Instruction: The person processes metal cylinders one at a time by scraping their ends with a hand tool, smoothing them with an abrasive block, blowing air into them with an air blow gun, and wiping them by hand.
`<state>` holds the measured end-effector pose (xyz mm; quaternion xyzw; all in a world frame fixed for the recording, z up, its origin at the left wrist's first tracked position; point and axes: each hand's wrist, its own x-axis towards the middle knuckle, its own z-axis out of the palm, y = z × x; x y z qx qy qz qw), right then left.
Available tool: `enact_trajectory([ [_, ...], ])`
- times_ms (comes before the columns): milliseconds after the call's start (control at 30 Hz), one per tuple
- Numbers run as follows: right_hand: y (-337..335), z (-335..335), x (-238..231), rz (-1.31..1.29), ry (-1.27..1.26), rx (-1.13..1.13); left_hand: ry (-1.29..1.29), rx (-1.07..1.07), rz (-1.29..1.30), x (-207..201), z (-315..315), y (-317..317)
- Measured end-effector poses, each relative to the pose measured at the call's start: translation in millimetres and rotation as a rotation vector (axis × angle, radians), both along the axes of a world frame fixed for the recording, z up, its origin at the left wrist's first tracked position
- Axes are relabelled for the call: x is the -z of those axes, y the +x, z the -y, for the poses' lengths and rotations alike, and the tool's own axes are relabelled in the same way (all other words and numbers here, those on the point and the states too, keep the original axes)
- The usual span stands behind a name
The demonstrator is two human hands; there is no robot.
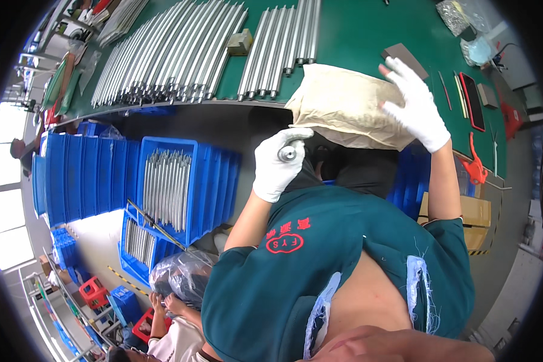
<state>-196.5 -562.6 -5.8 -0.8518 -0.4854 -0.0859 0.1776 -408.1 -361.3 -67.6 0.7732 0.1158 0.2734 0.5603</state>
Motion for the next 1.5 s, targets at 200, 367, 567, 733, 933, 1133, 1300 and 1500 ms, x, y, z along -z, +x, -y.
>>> enact_trajectory([
  [200, 74, 31, 18, 0.035, -0.136, 0.511, 0.01, -0.056, 0.045, 2, 2, -2],
  [367, 81, 29, 21, -0.111, -0.219, 0.512, 0.021, -0.029, 0.059, -1, 3, 3],
  [567, 48, 11, -7, -0.041, 0.174, 0.28, 0.073, 0.088, -0.064, -6, -1, -2],
  [733, -37, -27, -32, -0.341, 0.223, -0.476, -0.002, 0.318, -0.14, -19, -1, -1],
  [933, -70, -59, -61, -0.525, 0.085, -0.521, 0.391, 0.439, 0.155, 6, -6, 3],
  [1133, -83, -68, -63, -0.334, -0.075, -0.439, 0.263, 0.531, 0.182, -10, -4, 7],
  [1300, -67, -71, -54, -0.581, 0.057, -0.489, 0.005, 0.644, -0.158, -9, -9, -1],
  [1500, -86, -65, -61, -0.013, 0.046, -0.513, 0.383, 0.456, 0.187, -7, -14, 0],
])
